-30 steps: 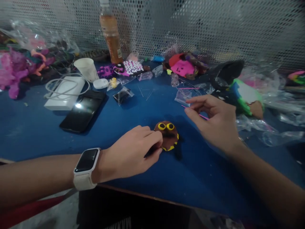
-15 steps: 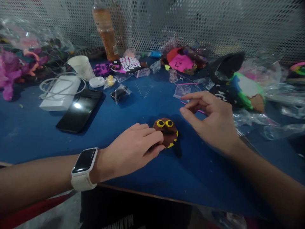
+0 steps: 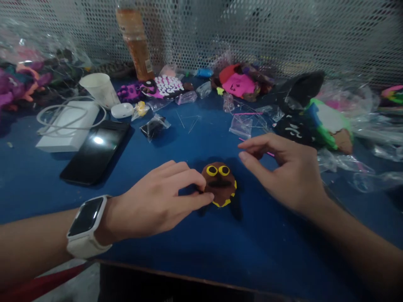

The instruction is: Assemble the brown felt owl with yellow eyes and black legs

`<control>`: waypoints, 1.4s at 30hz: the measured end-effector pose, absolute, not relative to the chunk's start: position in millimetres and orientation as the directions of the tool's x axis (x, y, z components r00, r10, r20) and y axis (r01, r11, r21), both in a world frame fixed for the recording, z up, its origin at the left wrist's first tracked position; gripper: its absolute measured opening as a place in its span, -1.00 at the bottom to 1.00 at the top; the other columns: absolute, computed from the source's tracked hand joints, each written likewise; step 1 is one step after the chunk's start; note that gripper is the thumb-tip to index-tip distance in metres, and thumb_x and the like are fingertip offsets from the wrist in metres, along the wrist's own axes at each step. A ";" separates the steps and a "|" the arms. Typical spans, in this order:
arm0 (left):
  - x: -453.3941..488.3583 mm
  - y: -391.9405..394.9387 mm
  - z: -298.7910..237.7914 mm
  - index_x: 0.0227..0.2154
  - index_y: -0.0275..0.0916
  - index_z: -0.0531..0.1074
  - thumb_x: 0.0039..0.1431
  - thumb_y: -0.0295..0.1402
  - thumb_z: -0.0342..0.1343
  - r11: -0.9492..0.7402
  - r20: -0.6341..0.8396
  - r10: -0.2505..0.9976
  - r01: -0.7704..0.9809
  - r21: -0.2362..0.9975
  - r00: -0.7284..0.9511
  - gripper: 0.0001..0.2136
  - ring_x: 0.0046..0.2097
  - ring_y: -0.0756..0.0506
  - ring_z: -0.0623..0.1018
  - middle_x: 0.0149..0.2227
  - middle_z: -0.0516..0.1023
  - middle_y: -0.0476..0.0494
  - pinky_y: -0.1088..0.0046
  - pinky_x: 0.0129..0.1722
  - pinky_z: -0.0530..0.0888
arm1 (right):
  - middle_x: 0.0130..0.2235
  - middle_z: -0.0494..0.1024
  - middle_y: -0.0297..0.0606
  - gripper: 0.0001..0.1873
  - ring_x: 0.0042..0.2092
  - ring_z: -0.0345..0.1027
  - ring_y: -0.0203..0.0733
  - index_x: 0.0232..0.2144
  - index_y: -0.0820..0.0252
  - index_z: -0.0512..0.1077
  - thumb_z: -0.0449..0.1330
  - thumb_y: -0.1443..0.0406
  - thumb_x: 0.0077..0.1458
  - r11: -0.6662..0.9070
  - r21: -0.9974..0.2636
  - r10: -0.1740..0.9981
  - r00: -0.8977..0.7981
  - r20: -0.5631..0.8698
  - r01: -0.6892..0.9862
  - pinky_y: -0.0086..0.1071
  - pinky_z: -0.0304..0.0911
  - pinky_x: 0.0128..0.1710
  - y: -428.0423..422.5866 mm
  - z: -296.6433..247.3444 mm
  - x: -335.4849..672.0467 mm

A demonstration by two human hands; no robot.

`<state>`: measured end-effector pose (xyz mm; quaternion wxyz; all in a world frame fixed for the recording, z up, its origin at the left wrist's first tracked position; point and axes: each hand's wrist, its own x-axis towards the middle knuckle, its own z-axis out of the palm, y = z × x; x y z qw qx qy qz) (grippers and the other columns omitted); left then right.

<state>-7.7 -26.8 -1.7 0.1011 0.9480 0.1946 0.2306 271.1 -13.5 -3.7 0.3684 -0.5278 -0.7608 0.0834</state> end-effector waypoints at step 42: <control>-9.4 -31.3 -6.9 0.03 -0.21 0.50 0.38 -0.59 0.08 -0.865 0.277 0.456 0.347 0.362 0.846 -0.74 -0.16 -0.09 0.41 -0.04 0.53 -0.11 0.28 -0.19 0.28 | -0.52 0.37 -0.38 -0.83 -0.45 0.11 -0.26 -0.42 0.19 0.49 0.17 0.47 0.18 0.820 -0.415 0.516 -0.823 0.238 0.394 -0.30 -0.01 -0.45 -28.1 8.3 281.3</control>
